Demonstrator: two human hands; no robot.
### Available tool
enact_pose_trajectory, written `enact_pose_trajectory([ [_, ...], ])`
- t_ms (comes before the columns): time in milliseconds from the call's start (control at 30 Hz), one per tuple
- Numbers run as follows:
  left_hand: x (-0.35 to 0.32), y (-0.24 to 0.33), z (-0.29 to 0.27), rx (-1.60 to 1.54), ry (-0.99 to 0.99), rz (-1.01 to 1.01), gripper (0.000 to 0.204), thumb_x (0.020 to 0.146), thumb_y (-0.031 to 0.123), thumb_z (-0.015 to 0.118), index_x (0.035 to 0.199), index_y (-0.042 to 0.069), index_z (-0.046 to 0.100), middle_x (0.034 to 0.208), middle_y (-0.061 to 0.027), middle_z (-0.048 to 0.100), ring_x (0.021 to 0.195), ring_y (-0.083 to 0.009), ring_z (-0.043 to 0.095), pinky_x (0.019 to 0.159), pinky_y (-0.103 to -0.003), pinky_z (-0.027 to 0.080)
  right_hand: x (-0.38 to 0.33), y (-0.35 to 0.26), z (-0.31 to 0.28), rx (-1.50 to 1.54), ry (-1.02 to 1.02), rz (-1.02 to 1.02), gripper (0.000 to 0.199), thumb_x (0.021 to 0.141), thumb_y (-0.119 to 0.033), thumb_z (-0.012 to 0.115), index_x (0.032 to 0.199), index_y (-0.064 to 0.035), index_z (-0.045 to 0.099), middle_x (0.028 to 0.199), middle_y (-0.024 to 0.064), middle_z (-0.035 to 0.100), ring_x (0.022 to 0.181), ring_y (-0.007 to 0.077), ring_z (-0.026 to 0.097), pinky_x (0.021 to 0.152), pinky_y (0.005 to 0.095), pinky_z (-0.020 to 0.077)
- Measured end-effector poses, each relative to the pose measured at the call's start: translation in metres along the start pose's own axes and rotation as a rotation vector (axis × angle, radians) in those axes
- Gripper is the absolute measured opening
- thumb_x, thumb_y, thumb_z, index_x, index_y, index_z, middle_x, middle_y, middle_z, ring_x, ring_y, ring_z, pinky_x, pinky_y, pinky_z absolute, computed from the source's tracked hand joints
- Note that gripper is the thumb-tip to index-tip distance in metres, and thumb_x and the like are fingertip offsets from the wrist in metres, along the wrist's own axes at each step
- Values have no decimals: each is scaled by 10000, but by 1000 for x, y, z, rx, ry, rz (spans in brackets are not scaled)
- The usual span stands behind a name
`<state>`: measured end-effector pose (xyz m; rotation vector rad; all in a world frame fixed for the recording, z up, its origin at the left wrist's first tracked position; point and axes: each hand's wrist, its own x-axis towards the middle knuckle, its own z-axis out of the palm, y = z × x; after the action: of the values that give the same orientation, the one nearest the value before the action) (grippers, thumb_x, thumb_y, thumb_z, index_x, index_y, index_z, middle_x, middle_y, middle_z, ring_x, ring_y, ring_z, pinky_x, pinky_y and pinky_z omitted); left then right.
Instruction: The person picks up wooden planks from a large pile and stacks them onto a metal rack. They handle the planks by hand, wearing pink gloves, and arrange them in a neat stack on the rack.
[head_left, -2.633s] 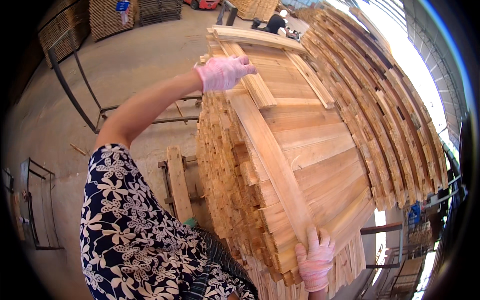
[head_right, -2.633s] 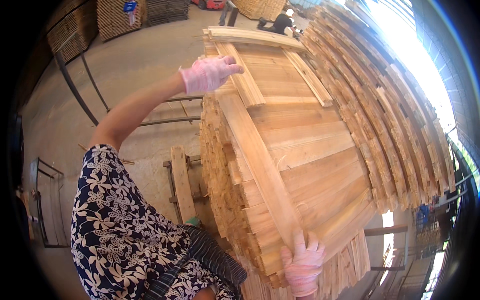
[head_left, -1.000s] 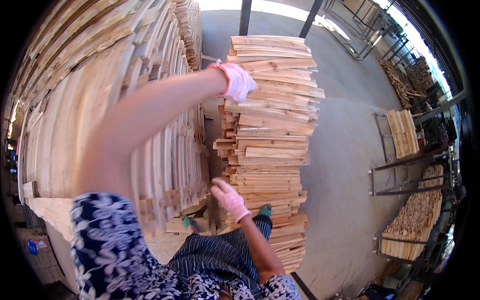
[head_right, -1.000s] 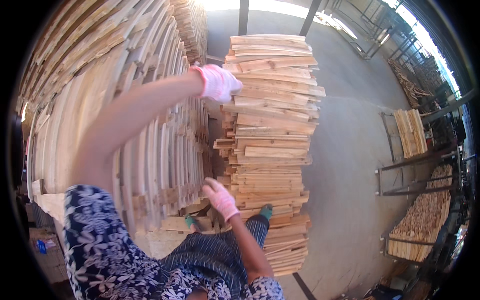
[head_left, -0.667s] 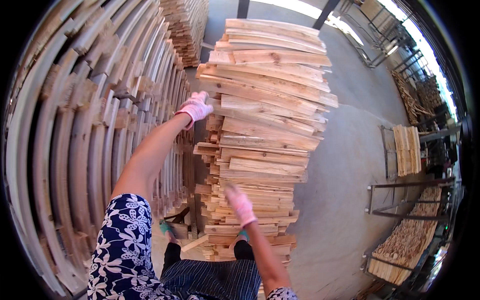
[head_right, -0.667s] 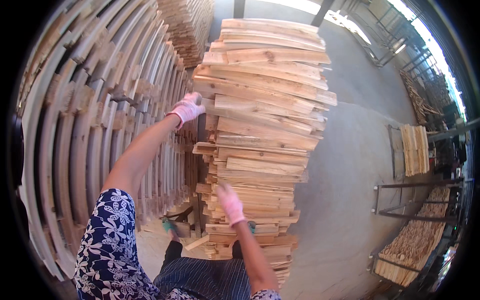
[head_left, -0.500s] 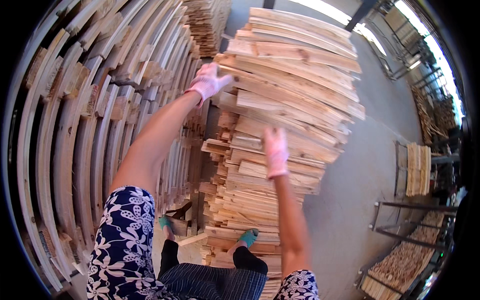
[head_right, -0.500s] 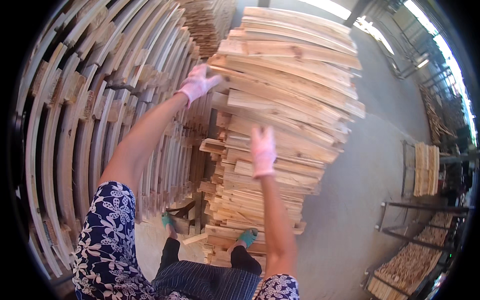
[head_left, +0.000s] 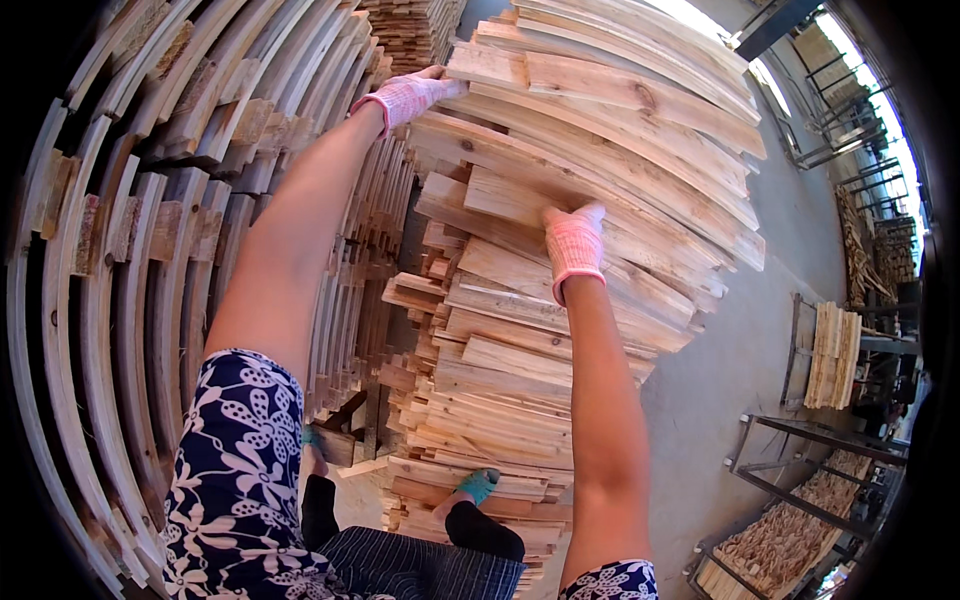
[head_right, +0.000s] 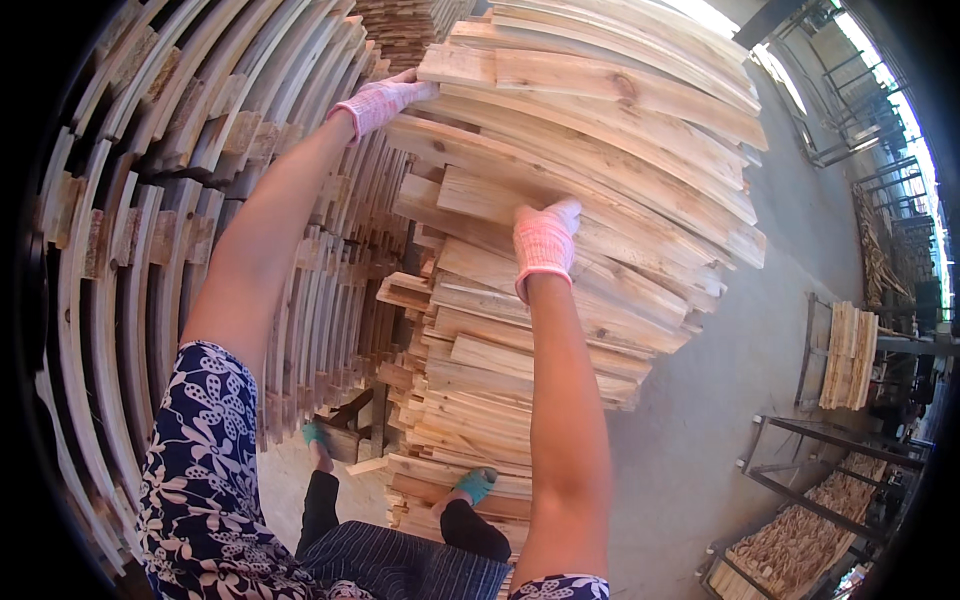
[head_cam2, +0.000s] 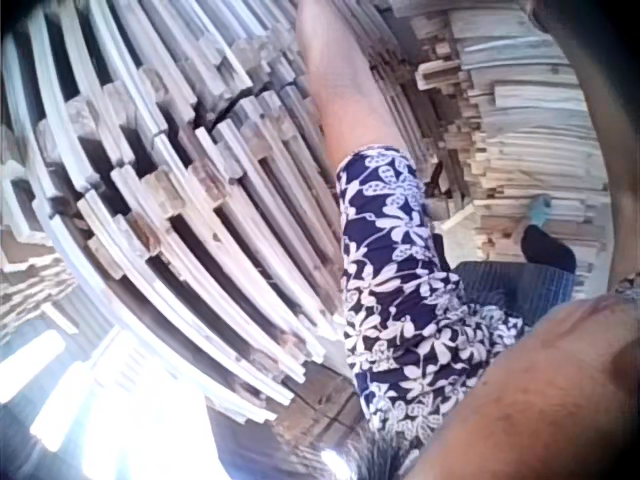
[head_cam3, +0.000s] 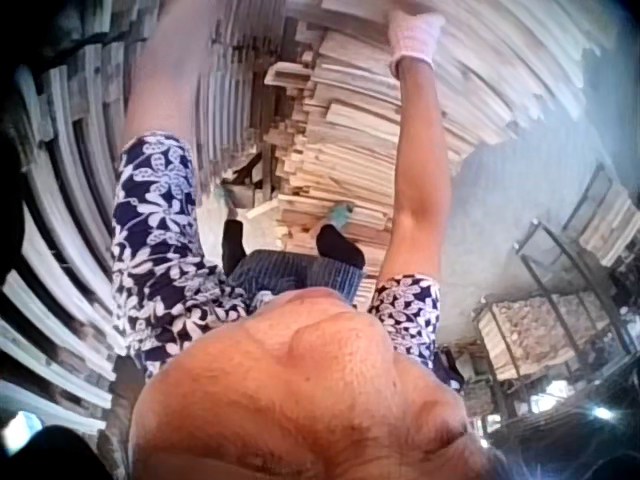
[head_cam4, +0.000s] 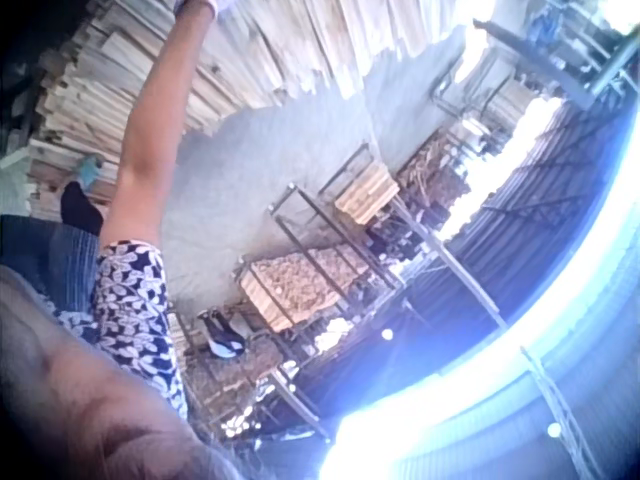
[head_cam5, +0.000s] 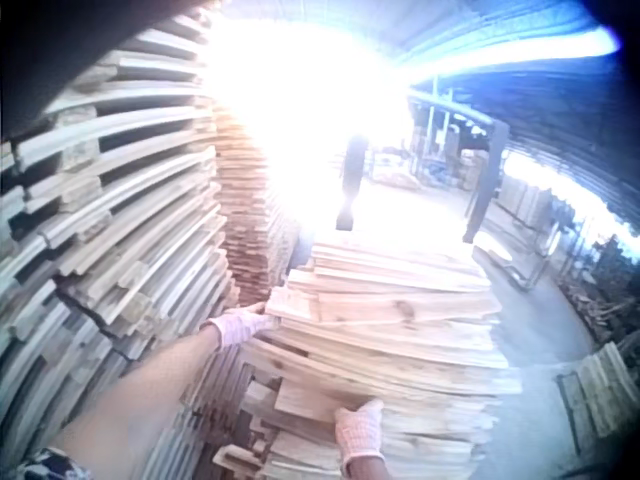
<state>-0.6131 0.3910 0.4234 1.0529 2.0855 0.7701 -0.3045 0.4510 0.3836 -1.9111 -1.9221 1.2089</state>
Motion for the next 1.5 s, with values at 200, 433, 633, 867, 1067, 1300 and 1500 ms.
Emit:
enact_pose_trajectory([
  [200, -52, 61, 25, -105, -60, -120, 1042, 884, 666, 655, 1647, 92, 238, 1651, -177, 359, 1507, -332, 366, 1238, -435, 299, 32, 36, -8, 75, 19, 29, 625, 851, -243, 667, 1364, 8, 414, 1340, 320, 571, 1248, 496, 557, 1046, 521, 476],
  [433, -168, 5, 38, -415, -42, -34, 532, 938, 303, 778, 1344, 48, 548, 1193, -121, 685, 1122, -183, 637, 965, -341, 525, -64, 80, -36, 1207, -450, 141, 591, 964, -358, 656, 1443, -67, 469, 1416, 215, 556, 1236, 348, 579, 1004, 516, 501],
  [633, -350, 26, 169, -325, -213, -294, 507, 881, 381, 768, 1214, 67, 551, 1127, -160, 667, 1034, -255, 625, 891, -378, 535, -132, 172, -37, 1538, -211, 239, 645, 926, -394, 747, 1433, -77, 508, 1319, 121, 642, 1172, 316, 634, 1031, 446, 525],
  [867, -302, 45, 205, -357, -813, -242, 1224, 804, 644, 798, 1649, 85, 111, 1530, -224, 467, 1367, -307, 506, 940, -479, 550, -211, 211, -60, 1337, -289, 112, 732, 915, -365, 794, 1508, -114, 446, 1355, 98, 619, 1172, 261, 649, 956, 445, 581],
  [1067, -384, 40, 206, -202, -824, -250, 1160, 799, 676, 773, 1626, 67, 234, 1391, -190, 594, 1141, -246, 640, 829, -361, 589, -315, 230, -71, 726, -182, 58, 601, 997, -277, 682, 1504, -65, 438, 1334, 147, 615, 1176, 250, 635, 959, 370, 561],
  [1300, -533, -16, 194, -1029, -885, -684, 883, 896, 528, 760, 1559, 71, 397, 1263, -111, 678, 1083, -178, 686, 825, -313, 586, -439, 216, -89, 1130, -328, 465, 657, 1017, -328, 644, 1566, -58, 405, 1481, 125, 541, 1334, 246, 534, 1148, 389, 428],
  [1500, -487, 21, 246, -289, -773, -505, 924, 896, 583, 707, 1507, -26, 376, 1213, -208, 693, 999, -258, 712, 811, -431, 595, -374, 264, -36, 1335, -387, 663, 687, 1002, -595, 524, 1437, -64, 535, 1224, 180, 683, 1066, 332, 695, 906, 476, 613],
])
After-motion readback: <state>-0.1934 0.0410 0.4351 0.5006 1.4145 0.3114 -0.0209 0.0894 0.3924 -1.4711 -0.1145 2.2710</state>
